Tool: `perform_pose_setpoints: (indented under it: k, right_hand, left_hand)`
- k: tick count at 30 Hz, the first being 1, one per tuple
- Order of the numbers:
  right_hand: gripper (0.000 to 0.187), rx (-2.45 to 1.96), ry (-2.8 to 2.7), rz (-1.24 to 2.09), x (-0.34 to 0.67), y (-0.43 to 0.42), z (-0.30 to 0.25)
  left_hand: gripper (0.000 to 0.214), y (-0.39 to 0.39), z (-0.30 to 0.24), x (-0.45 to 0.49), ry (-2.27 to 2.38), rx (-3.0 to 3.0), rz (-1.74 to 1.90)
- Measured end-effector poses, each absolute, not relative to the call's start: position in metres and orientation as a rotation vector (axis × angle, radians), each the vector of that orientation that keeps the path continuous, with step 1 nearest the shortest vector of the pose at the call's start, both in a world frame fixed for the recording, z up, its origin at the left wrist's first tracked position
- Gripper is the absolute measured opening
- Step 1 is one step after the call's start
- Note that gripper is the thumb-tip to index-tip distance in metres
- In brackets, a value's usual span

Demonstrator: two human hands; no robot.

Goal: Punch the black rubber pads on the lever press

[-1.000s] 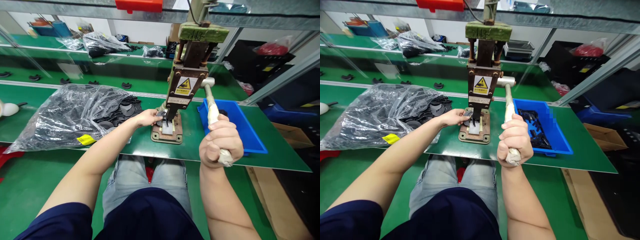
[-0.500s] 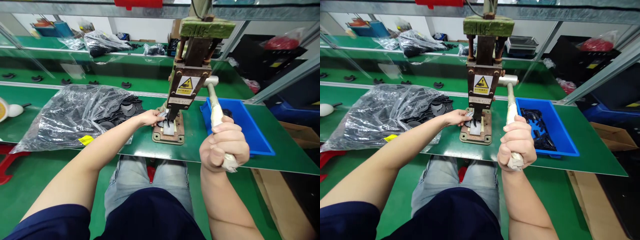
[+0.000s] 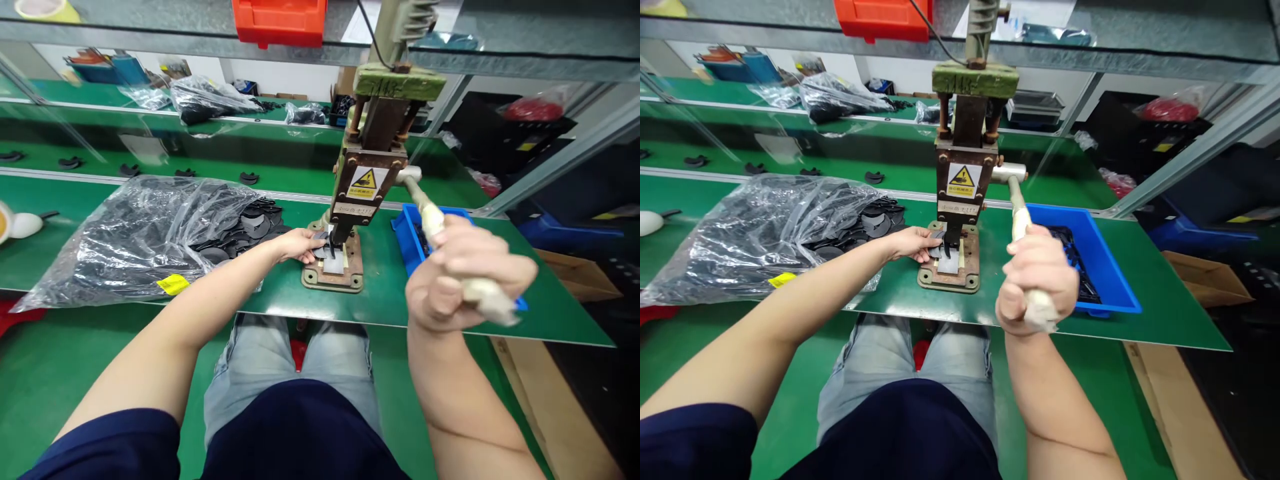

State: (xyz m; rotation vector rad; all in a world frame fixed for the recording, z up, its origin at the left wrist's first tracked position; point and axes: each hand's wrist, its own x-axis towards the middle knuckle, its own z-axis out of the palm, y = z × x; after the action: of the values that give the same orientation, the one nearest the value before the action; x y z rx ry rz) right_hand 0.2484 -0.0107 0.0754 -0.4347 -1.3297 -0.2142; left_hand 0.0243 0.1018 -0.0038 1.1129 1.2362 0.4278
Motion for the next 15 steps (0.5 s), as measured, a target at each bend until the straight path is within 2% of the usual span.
perform_pose_setpoints:
  k: [2, 4, 7, 10, 12, 15]
  right_hand:
    - [0.03, -0.419, -1.388, -0.173, 0.254, -0.004, 0.107]
    - [0.049, -0.438, -1.434, -0.081, 0.263, 0.002, 0.137]
    - [0.061, -0.573, -1.41, 0.045, 0.272, 0.009, 0.149]
    - [0.047, -0.734, -1.331, 0.149, 0.267, 0.009, 0.105]
    - [0.029, -0.836, -1.428, 0.33, 0.253, 0.004, 0.057]
    - [0.033, -0.905, -1.525, 0.582, 0.22, -0.01, -0.004]
  left_hand:
    - [0.023, 0.096, -0.004, 0.023, 1.196, 1.089, 0.478]
    - [0.02, 0.089, -0.003, 0.018, 1.168, 1.074, 0.537]
    - [0.023, 0.075, 0.004, 0.005, 1.123, 1.131, 0.622]
    - [0.036, 0.055, 0.018, -0.011, 1.042, 1.237, 0.7]
    - [0.041, 0.039, 0.028, -0.018, 0.997, 1.281, 0.73]
    - [0.043, 0.017, 0.039, -0.019, 0.946, 1.293, 0.737]
